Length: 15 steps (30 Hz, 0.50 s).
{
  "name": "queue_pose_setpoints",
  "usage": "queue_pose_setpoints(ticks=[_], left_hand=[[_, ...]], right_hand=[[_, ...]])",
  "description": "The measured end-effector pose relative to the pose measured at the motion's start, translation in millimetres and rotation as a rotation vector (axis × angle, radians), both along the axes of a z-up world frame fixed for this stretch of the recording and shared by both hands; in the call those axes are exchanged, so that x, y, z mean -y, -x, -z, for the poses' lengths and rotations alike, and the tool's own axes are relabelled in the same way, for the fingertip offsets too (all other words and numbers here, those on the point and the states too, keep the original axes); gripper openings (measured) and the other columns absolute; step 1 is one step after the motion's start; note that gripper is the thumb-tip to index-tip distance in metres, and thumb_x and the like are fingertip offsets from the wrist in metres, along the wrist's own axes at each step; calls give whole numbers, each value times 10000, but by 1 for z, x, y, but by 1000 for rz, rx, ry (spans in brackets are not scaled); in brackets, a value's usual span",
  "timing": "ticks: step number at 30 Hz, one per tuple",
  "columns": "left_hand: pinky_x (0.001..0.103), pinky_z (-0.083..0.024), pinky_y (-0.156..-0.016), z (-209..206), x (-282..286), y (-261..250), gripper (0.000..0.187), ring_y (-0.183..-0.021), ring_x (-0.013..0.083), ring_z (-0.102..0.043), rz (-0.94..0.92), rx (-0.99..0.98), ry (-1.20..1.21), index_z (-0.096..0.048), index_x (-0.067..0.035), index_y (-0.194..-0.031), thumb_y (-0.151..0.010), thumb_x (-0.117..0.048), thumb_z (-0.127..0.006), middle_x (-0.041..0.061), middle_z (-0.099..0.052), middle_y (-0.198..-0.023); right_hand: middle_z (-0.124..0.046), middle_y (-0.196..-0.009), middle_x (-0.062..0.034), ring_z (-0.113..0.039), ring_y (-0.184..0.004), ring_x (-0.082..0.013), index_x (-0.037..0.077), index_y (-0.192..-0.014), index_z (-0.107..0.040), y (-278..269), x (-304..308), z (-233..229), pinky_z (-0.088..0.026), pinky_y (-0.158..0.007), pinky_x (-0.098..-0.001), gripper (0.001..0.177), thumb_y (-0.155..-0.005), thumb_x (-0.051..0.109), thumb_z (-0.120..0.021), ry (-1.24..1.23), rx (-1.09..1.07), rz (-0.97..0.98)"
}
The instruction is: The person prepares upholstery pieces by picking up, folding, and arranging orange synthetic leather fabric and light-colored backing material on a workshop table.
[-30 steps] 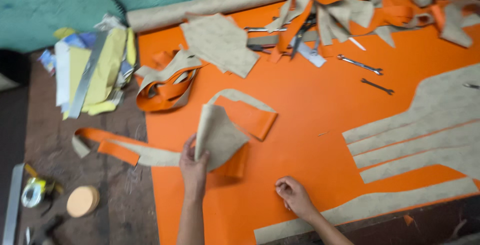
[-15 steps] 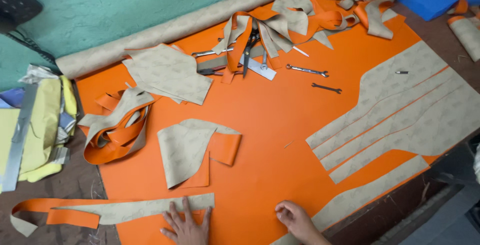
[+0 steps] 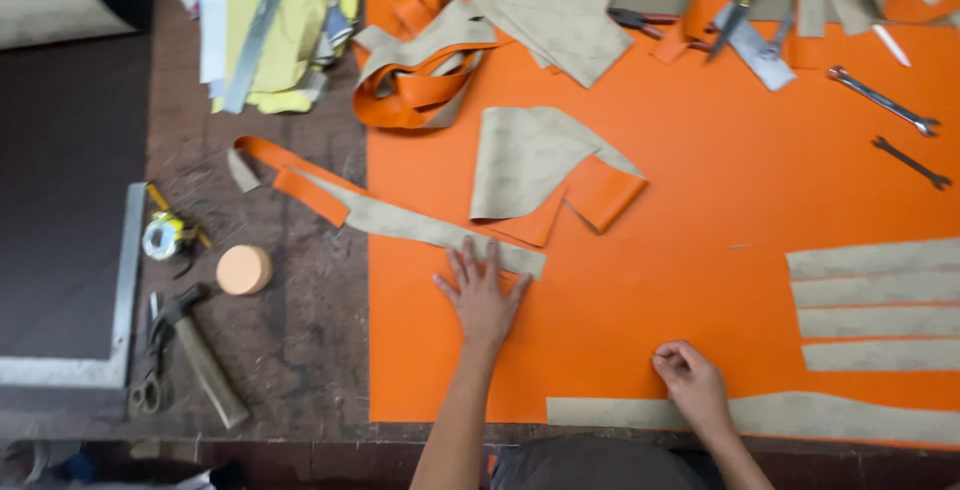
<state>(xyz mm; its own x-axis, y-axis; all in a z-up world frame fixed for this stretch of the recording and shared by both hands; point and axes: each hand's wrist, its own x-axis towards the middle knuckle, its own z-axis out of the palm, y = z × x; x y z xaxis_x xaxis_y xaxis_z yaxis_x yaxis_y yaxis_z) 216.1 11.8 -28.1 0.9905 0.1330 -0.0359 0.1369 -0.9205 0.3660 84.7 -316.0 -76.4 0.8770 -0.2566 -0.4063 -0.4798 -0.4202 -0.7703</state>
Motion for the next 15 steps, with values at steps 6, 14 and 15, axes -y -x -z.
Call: queue_pose_setpoints(ticks=[6, 14, 15], left_hand=[[735, -47, -1167, 3, -13, 7, 767, -1536, 442, -124, 7, 88, 85, -385, -214, -1555, -917, -537, -663, 181, -237, -1646], [754, -67, -1154, 29, -111, -42, 692, -1538, 459, -129, -325, 197, 33, -367, -193, -1592, -982, -414, -607, 250, -244, -1630], [777, -43, -1138, 25, -128, -53, 688, -1544, 467, -90, -351, 179, 2, -362, -198, -1597, -993, -439, -585, 251, -214, -1643]], right_hand=[[-608, -719, -78, -545, -598, -185, 29, -1003, -713, 2, 0, -1, -464, -565, -337, 162, -913, 163, -724, -36, -51, 52], [-652, -711, -56, -572, -611, -151, 34, -976, -725, 0, -4, -12, -481, -563, -301, 153, -902, 168, -722, 18, -18, 34], [-644, -710, -66, -552, -592, -165, 33, -986, -726, -1, -5, -12, -470, -541, -315, 156, -906, 167, -722, -4, -50, 53]])
